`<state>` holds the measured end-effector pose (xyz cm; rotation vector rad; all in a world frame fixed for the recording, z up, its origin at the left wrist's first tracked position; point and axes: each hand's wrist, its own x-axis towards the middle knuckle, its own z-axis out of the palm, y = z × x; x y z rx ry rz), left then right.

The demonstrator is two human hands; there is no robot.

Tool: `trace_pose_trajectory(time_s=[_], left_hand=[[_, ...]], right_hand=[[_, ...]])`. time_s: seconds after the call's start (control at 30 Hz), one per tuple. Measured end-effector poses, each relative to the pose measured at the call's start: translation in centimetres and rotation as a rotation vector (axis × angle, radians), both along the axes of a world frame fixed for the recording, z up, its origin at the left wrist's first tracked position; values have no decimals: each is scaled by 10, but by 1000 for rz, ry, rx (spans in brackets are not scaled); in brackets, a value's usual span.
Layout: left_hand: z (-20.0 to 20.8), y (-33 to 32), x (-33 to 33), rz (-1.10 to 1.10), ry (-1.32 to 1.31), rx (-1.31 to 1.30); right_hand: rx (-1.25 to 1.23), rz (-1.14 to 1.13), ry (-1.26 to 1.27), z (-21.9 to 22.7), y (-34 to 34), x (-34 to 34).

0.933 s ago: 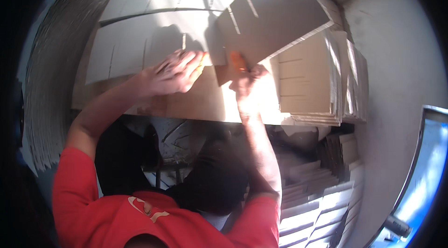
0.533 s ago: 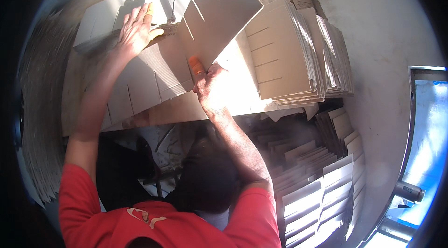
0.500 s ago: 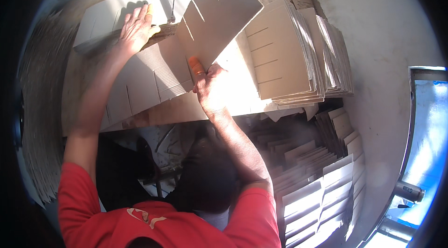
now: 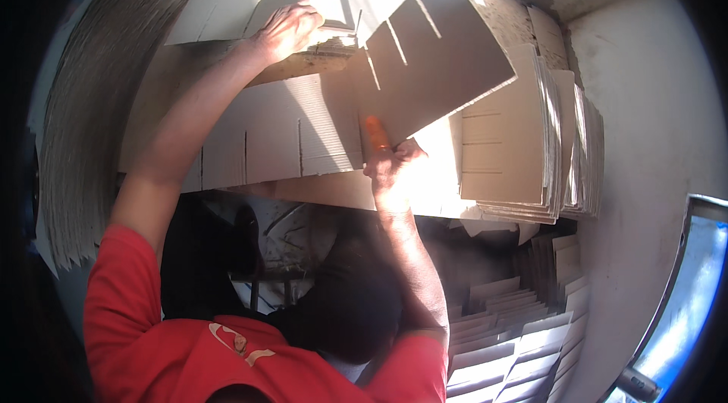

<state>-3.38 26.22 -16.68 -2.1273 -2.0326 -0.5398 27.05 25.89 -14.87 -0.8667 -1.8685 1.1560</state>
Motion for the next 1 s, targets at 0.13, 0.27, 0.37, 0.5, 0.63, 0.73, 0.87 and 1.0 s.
trace_pose_trajectory(time_s=[0.13, 0.27, 0.37, 0.5, 0.63, 0.73, 0.87, 1.0], left_hand=[[4, -1, -1, -59, 30, 157], [4, 0, 0, -43, 19, 284], [9, 0, 9, -64, 53, 230], [9, -9, 23, -102, 218, 216], [14, -20, 46, -138, -14, 128], [16, -31, 60, -224, 160, 117], [21, -40, 71, -239, -131, 39], [23, -43, 72, -246, -66, 78]], right_hand=[[-181, -175, -167, 17, -8, -11], [-133, -203, -193, 13, -8, -9], [-214, -204, -276, 25, -8, -11], [-113, -160, -242, 29, -8, -11], [-103, -178, -288, 29, -7, -17], [-160, -137, -325, 29, -1, -20], [-74, -66, -242, 29, 4, -15], [5, -108, -267, 43, 7, -13]])
